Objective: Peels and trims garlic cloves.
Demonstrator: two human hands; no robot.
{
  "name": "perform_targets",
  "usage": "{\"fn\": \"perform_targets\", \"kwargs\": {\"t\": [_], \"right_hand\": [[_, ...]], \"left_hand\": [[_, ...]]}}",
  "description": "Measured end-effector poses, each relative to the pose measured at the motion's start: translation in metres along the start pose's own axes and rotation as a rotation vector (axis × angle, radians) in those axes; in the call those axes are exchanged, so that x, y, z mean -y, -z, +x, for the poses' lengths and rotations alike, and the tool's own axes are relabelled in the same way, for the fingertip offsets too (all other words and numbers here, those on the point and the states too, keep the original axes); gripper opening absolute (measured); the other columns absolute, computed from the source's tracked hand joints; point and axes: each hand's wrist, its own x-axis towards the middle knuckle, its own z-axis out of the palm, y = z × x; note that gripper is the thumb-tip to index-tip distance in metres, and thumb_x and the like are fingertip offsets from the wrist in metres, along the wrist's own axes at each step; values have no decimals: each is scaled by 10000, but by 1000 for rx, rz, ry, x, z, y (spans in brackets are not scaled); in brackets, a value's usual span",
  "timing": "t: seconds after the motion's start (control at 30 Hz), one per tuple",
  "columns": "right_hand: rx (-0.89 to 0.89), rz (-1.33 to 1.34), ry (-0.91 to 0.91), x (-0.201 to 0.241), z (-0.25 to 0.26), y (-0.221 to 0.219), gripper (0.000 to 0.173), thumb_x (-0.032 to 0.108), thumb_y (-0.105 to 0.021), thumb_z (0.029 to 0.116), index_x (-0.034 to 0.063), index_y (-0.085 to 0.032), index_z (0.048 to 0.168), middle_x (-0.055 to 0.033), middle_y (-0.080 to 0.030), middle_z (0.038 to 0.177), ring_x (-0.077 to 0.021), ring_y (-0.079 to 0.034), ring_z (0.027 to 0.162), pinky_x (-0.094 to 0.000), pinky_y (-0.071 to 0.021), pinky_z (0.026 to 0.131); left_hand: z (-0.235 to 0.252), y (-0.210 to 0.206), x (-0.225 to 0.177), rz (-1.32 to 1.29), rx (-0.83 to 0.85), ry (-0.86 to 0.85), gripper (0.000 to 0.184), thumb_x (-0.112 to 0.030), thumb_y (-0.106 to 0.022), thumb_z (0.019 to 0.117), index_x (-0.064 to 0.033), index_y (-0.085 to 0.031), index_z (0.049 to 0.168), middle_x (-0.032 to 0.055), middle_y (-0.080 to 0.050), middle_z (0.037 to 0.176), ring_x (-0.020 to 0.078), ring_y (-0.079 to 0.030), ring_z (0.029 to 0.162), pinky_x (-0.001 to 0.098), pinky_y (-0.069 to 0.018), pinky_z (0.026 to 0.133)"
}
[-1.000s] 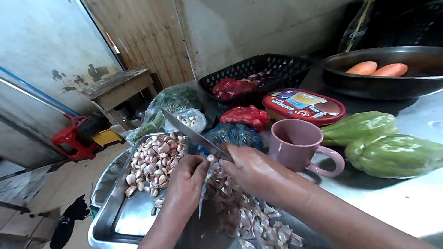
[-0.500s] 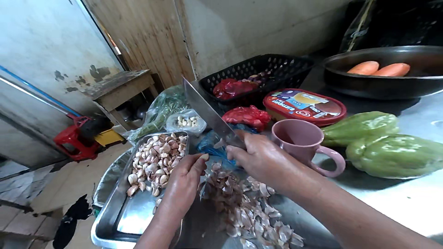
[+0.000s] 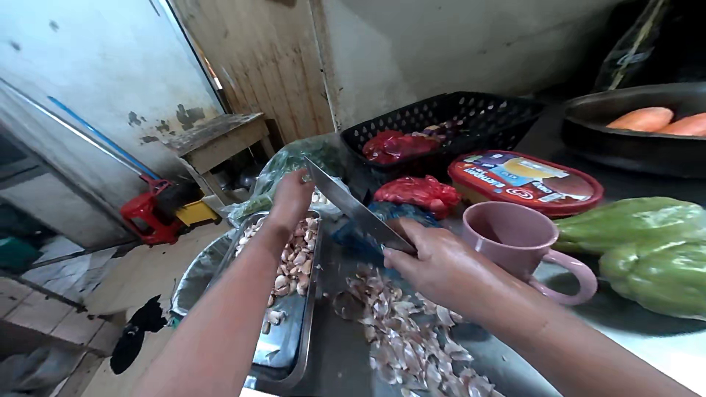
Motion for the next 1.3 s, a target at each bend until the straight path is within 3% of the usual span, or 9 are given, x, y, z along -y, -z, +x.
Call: {"fn": "perform_targets", "kwargs": {"t": [0.13, 0.27, 0.33, 0.4, 0.53, 0.67, 0.9, 1.03, 1.3], "right_hand": [[-37, 61, -5, -2, 1, 1, 262, 194, -624, 1024, 183, -602, 1285, 12, -723, 879, -122, -675, 691, -364, -579, 651], [44, 102, 17, 3, -2, 2, 179, 223, -624, 1039, 152, -642, 1202, -6, -714, 846, -120, -665, 661, -335, -568, 617], [98, 76, 47, 2, -1, 2, 188, 311, -601, 1050, 149, -686, 1094, -1, -704, 811, -112, -664, 660, -328, -568, 631], [129, 48, 53, 2, -1, 3, 233, 348, -590, 1049, 148, -708, 1033, -2, -705, 790, -119, -661, 660, -337, -557, 638], [144, -21, 68, 3, -1, 4, 167, 244, -605, 1048, 138, -715, 1118, -13, -665, 788, -134, -628, 678, -355, -538, 651], [141, -64, 52, 0, 2, 3, 169, 232, -611, 1045, 136, -705, 1148, -20, -667, 815, -143, -622, 704, -368, -535, 675], [153, -84, 42, 0, 3, 3, 189, 211, -593, 1053, 148, -700, 1196, -29, -678, 852, -154, -630, 734, -377, -537, 694], [176, -91, 13, 3, 3, 4, 198, 220, -591, 1054, 160, -691, 1214, -28, -666, 846, -151, -613, 719, -365, -525, 685], [171, -85, 21, 2, 3, 3, 211, 212, -597, 1051, 162, -696, 1231, -35, -680, 878, -157, -625, 744, -380, -535, 707]], "left_hand": [[4, 17, -17, 49, -47, -51, 392, -138, -474, 1075, -29, -536, 1446, 209, -598, 1368, 322, -568, 1271, 529, -434, 1065], [-36, 36, -22, 186, -28, -111, 266, -156, -525, 1065, -42, -692, 1238, 170, -649, 1257, 285, -606, 1192, 520, -460, 1024], [-62, 43, -14, 302, 57, -203, 196, -138, -570, 1040, -29, -720, 1105, 150, -668, 1127, 261, -630, 1071, 492, -495, 945], [-85, 48, -4, 429, 213, -183, 173, -146, -601, 1026, -53, -735, 1086, 122, -656, 1117, 245, -637, 1026, 475, -520, 912], [-114, 49, 31, 714, 459, -201, 204, -226, -611, 1006, -90, -763, 1026, 104, -693, 1092, 254, -657, 1063, 477, -530, 944], [-129, 48, 51, 844, 649, -51, 282, -250, -538, 1044, -56, -722, 1135, 165, -653, 1202, 342, -600, 1184, 542, -475, 1009], [-140, 41, 68, 917, 631, 25, 374, -280, -605, 1021, -58, -639, 1320, 190, -585, 1362, 378, -531, 1305, 553, -425, 1086], [-142, 39, 80, 904, 577, -35, 339, -273, -537, 1051, -35, -690, 1238, 197, -611, 1312, 377, -552, 1278, 538, -427, 1083], [-140, 52, 67, 530, 486, 172, 342, -248, -561, 1044, -31, -618, 1301, 173, -659, 1164, 280, -645, 1066, 470, -496, 974]]}}
